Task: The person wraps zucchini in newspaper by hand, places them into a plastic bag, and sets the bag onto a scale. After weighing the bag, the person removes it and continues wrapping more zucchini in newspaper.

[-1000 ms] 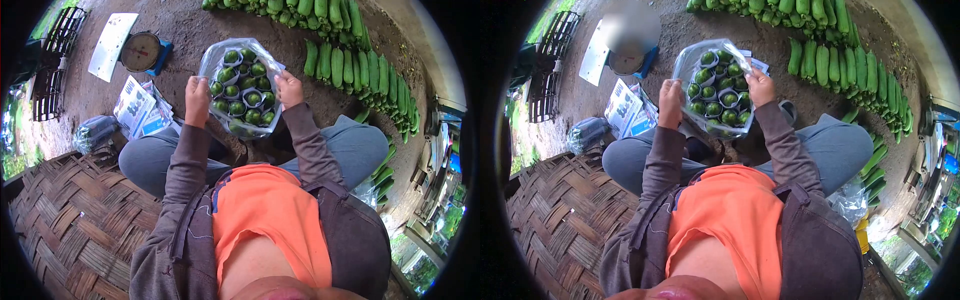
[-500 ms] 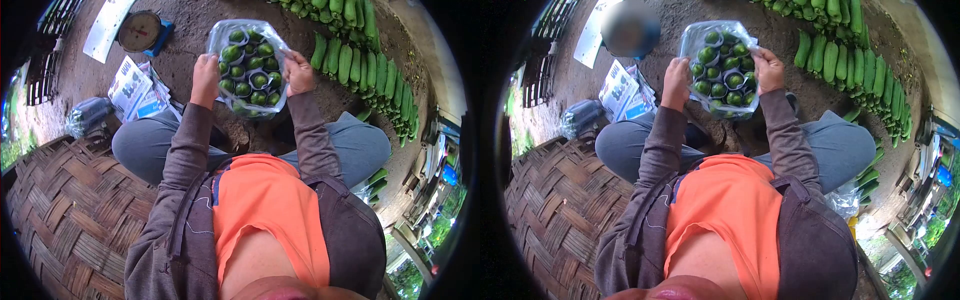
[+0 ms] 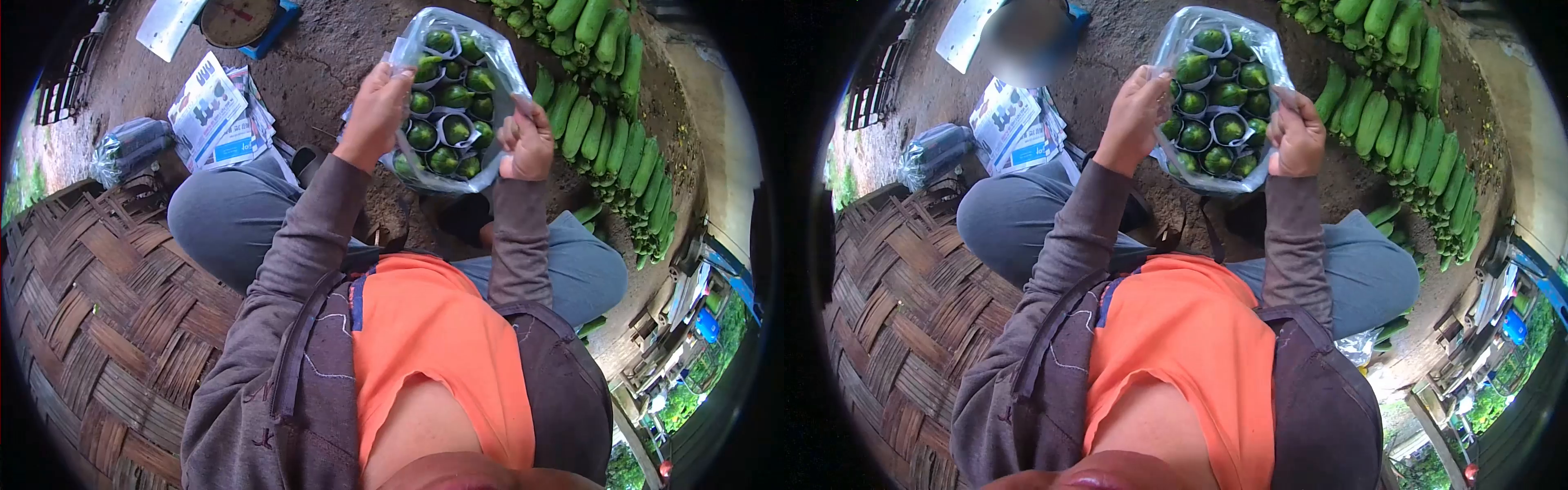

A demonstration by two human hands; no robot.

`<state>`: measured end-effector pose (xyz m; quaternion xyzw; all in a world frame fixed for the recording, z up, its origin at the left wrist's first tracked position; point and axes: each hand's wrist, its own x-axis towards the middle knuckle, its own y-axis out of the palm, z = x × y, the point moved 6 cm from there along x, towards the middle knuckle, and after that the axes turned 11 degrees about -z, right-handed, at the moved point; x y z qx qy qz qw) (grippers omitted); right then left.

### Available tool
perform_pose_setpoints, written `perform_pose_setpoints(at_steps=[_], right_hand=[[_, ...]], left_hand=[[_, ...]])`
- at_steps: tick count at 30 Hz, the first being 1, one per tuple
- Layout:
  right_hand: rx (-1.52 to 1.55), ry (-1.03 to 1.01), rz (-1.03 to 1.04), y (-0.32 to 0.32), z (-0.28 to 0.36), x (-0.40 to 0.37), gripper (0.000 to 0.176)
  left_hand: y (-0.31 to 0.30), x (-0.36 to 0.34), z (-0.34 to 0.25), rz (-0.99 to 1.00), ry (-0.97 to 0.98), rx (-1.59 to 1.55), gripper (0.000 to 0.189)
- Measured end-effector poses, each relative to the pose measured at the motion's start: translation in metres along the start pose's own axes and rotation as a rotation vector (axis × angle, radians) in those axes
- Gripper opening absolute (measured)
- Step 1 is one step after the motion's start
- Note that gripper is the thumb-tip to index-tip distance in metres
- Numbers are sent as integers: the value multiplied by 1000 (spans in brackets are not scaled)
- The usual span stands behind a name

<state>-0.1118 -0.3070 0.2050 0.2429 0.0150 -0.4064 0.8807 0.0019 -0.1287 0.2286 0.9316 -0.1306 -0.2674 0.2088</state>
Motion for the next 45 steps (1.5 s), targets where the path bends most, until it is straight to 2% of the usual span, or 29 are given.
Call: perform_pose_setpoints(at_steps=[2,3,5,6,8,11,12,14,15,18,19,22,23,24,25,27,34,39,45], right_hand=[[-80,56,-71,-9,-14,7,22],[-119,78,-100,-11,-22,11,22],[-149,104,-160,-13,-31,14,22],[-174,122,-182,-13,-32,15,22],[-169,78,-257,-24,-12,15,21],[-103,54,-11,-26,-8,13,20],[-181,64,-39,-27,-14,17,21],[-327,65,-104,-34,-27,25,22],[-383,94,-141,-30,-23,28,26],[-1253,-729,-128,21,18,10,35],[-1384,-1045,-213,44,34,-6,42],[-1454,-1117,56,63,31,-27,38],[-1438,-1026,295,60,12,-27,32],[-1401,-915,399,53,-11,-29,28],[-1163,-716,359,23,-42,-21,24],[-1183,-591,332,1,-89,-11,24],[-1354,-586,412,3,-128,-4,23],[-1372,-587,419,1,-132,-5,23],[-1384,-575,439,1,-128,-6,23]], left_hand=[[-10,15,31,-87,52,230,12],[-9,23,49,-188,158,321,13],[-6,35,79,-190,280,162,12],[-4,38,82,-296,307,249,10],[3,34,70,-299,251,65,10],[13,20,60,-262,264,217,14],[13,17,55,-267,301,293,14],[8,23,64,-251,216,282,13],[10,24,61,-257,236,294,13],[13,25,59,-289,272,302,13],[12,24,58,-307,274,286,13],[10,24,57,-344,242,268,14],[9,24,55,-357,238,256,14],[9,25,54,-369,236,243,14],[9,26,55,-386,284,231,14],[11,26,59,-430,309,257,14],[5,27,57,-334,168,178,17],[5,23,53,-403,234,193,14],[10,20,54,-364,236,190,15]])
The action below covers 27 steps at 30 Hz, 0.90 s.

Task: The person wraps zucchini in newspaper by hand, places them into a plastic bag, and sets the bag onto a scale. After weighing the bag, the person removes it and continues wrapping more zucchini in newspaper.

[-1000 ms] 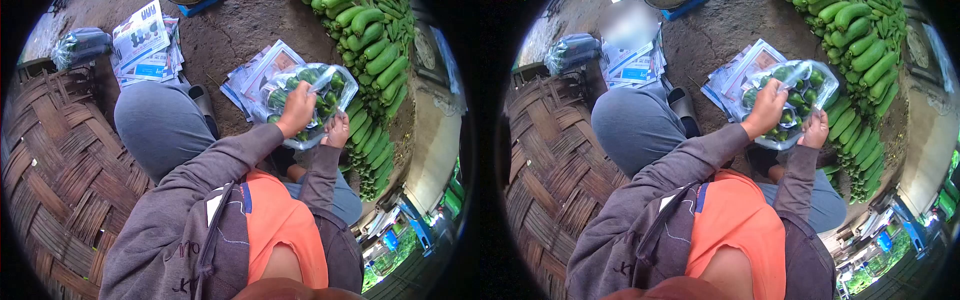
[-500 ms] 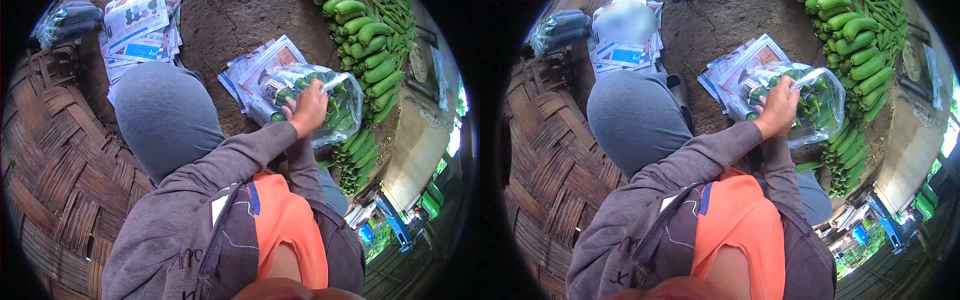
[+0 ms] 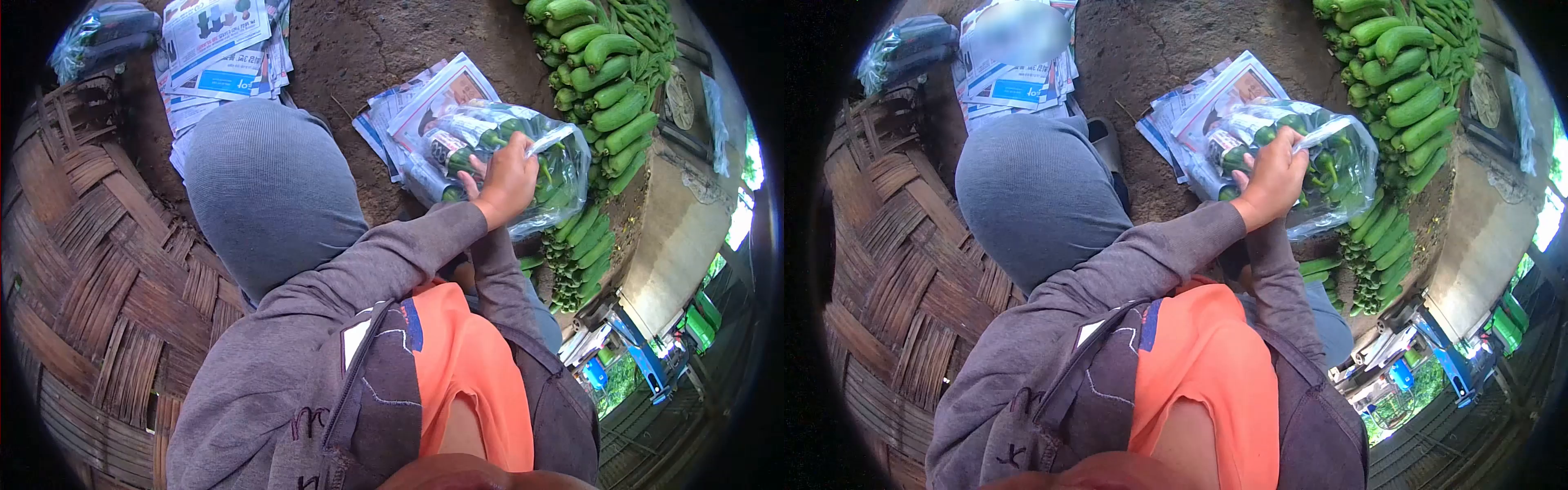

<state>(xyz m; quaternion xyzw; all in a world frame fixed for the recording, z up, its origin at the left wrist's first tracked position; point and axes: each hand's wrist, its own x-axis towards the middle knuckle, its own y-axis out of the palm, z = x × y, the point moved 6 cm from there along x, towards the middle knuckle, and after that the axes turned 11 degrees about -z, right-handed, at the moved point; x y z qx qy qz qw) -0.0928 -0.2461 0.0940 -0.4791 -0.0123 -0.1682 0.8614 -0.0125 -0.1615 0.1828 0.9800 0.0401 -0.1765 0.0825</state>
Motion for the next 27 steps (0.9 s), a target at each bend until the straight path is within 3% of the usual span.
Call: perform_pose_setpoints(at_steps=[10,14,17,19,21,23,25,27], right_hand=[[-11,-1,22,4,7,3,23],[-142,202,25,-5,22,14,20],[-203,249,-15,-57,58,23,38],[-263,-155,-447,-117,91,2,43],[-299,98,-712,-155,47,-24,64],[-370,349,-890,-156,-28,-53,73],[468,789,-631,-120,-88,-49,63],[544,774,-686,-109,-93,-40,26]], left_hand=[[0,-4,1,93,96,81,18],[2,5,27,89,-25,47,29],[-7,8,19,189,-218,-141,47],[-11,7,22,233,-233,-165,41],[-20,-3,14,312,-152,93,35],[-24,-3,16,369,-123,270,30],[-29,1,36,388,-159,372,29],[-32,-2,28,291,-156,282,27]])
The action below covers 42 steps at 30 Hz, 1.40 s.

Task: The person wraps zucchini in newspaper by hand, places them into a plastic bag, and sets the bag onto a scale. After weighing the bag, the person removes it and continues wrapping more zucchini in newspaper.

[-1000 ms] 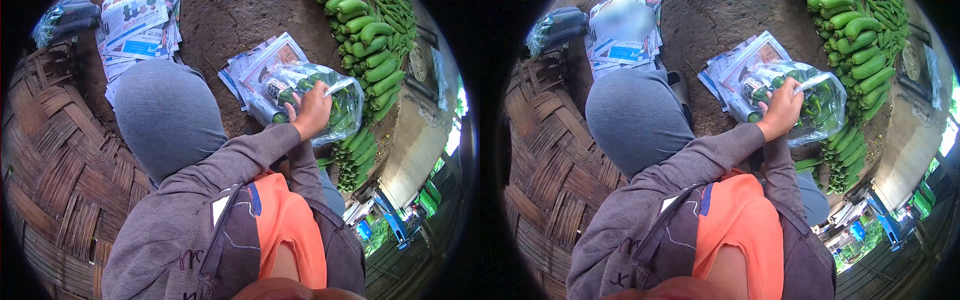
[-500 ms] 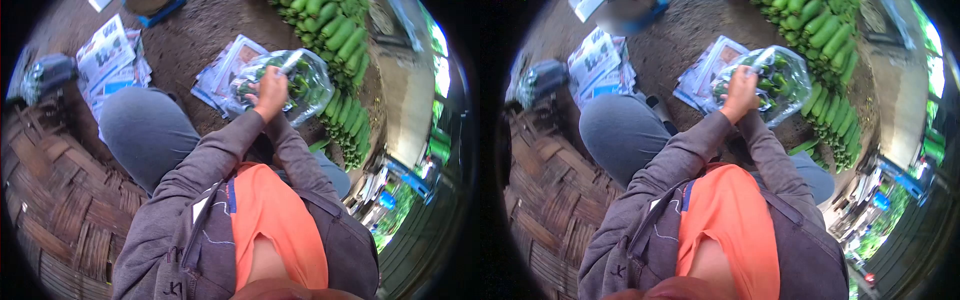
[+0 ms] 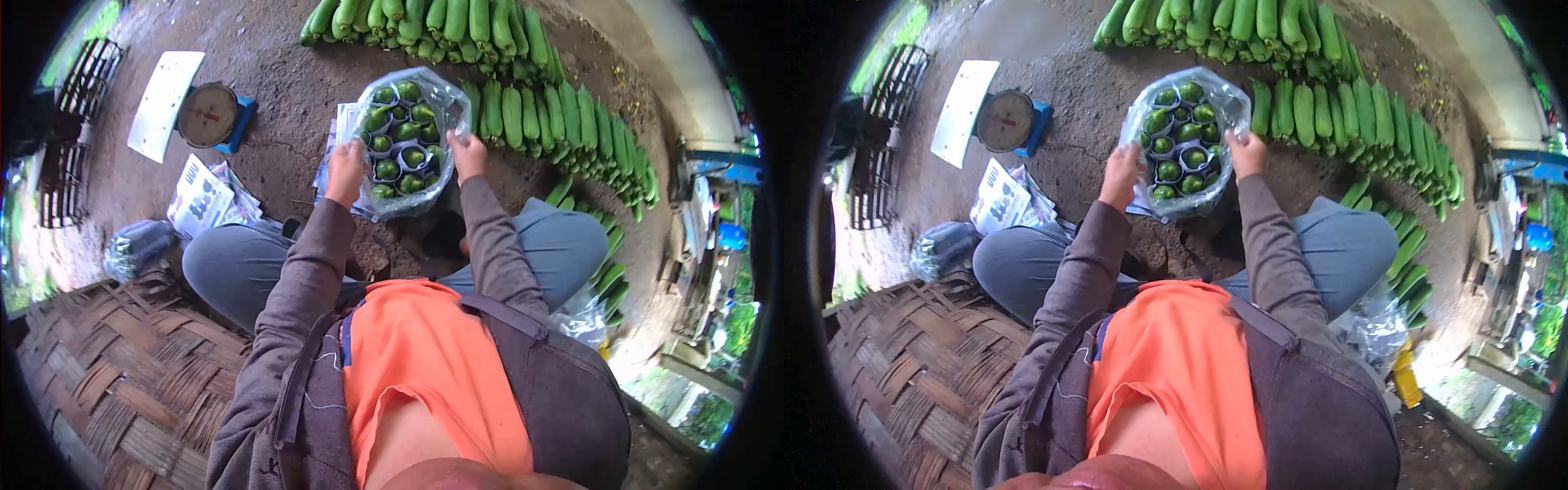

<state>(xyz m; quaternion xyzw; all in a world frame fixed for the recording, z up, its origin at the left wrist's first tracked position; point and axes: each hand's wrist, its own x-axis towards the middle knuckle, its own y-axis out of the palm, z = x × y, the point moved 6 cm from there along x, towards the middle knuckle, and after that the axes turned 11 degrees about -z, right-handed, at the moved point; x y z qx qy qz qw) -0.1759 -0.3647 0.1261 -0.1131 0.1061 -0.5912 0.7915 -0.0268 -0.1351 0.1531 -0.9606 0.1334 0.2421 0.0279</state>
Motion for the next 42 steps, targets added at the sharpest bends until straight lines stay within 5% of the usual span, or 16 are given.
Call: perform_pose_setpoints(at_steps=[2,5,12,16,19,23,26,28,31,34,40,42], right_hand=[[198,195,-43,9,10,-1,25],[470,368,168,23,26,-11,32],[506,-76,149,17,81,-17,28],[417,-55,143,20,59,-15,28],[487,271,173,16,41,-22,28],[623,411,290,3,28,-7,30],[839,616,201,-13,-6,13,24],[863,687,46,-14,-35,24,19],[940,802,-92,-5,-62,33,19],[983,770,-169,-12,-60,38,20],[902,842,-229,-7,-89,44,19],[868,906,-231,-3,-89,33,19]], left_hand=[[-4,15,-7,114,125,-106,31],[-2,6,-41,26,99,-129,29],[-1,-19,-61,122,162,-85,27],[-4,-17,-37,122,129,-125,27],[-3,0,-16,81,17,-151,27],[-13,11,-7,111,-197,-294,29],[-35,29,1,53,-253,-439,27],[-47,62,24,264,-284,-700,23],[-51,59,25,214,-293,-810,14],[-63,50,15,-67,-268,-677,11],[-72,69,45,-4,-391,-596,15],[-84,105,91,269,-332,-794,39]])
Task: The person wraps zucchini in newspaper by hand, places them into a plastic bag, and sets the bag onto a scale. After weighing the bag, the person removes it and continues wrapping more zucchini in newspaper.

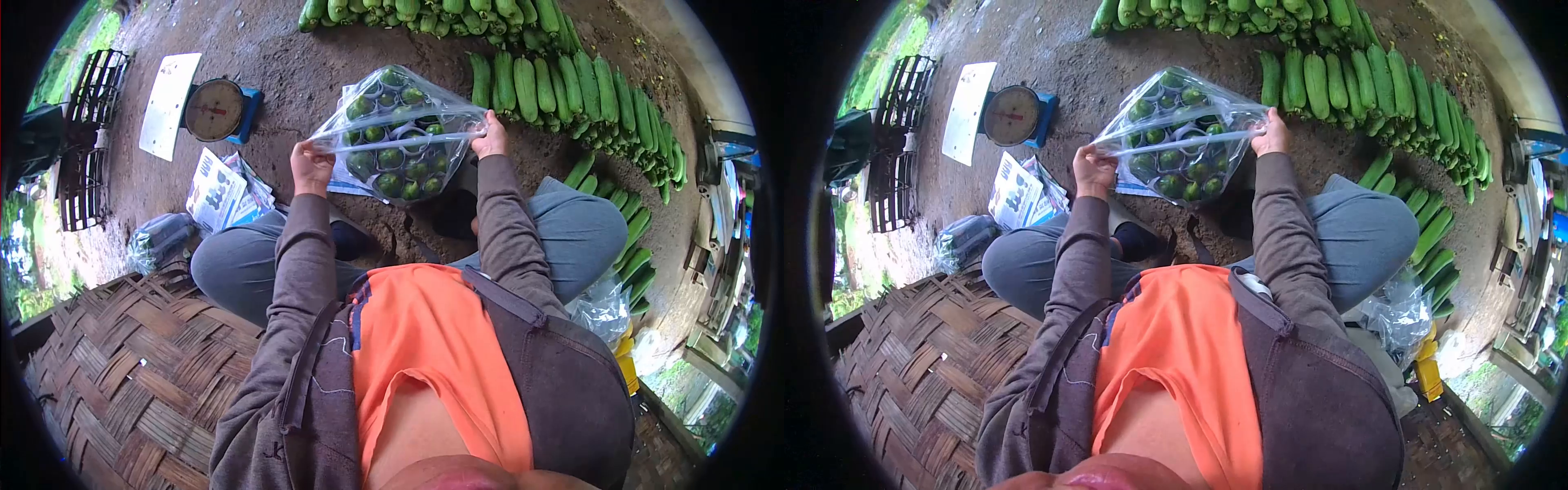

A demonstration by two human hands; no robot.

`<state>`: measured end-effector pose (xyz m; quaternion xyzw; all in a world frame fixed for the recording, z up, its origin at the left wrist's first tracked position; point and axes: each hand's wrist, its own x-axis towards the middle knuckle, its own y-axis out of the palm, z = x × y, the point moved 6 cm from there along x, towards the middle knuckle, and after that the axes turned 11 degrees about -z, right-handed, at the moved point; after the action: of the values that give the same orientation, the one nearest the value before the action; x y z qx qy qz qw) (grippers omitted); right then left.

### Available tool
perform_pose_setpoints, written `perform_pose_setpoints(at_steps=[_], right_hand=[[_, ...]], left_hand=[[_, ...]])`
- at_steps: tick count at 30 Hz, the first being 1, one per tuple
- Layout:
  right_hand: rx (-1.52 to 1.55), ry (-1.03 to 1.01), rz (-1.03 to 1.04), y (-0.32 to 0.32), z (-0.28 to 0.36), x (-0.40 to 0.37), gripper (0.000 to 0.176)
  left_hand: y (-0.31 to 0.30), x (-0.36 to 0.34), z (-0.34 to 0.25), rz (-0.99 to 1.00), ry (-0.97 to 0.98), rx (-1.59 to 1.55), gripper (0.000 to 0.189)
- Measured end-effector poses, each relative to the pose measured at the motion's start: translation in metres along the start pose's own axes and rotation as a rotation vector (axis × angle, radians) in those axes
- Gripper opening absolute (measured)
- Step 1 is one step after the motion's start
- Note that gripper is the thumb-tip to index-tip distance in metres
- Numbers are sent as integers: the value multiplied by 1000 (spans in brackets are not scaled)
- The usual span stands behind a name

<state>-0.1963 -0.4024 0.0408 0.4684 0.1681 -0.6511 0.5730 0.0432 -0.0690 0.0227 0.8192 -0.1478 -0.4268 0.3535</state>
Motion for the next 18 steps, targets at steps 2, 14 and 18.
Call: perform_pose_setpoints(at_steps=[2,14,18], right_hand=[[44,-7,111,-6,2,9,22],[134,-189,238,1,11,-28,34],[-48,-571,619,81,61,-120,16]], left_hand=[[25,-33,13,-205,177,99,59],[145,-54,-4,16,743,287,39],[150,-40,7,72,683,333,34]])
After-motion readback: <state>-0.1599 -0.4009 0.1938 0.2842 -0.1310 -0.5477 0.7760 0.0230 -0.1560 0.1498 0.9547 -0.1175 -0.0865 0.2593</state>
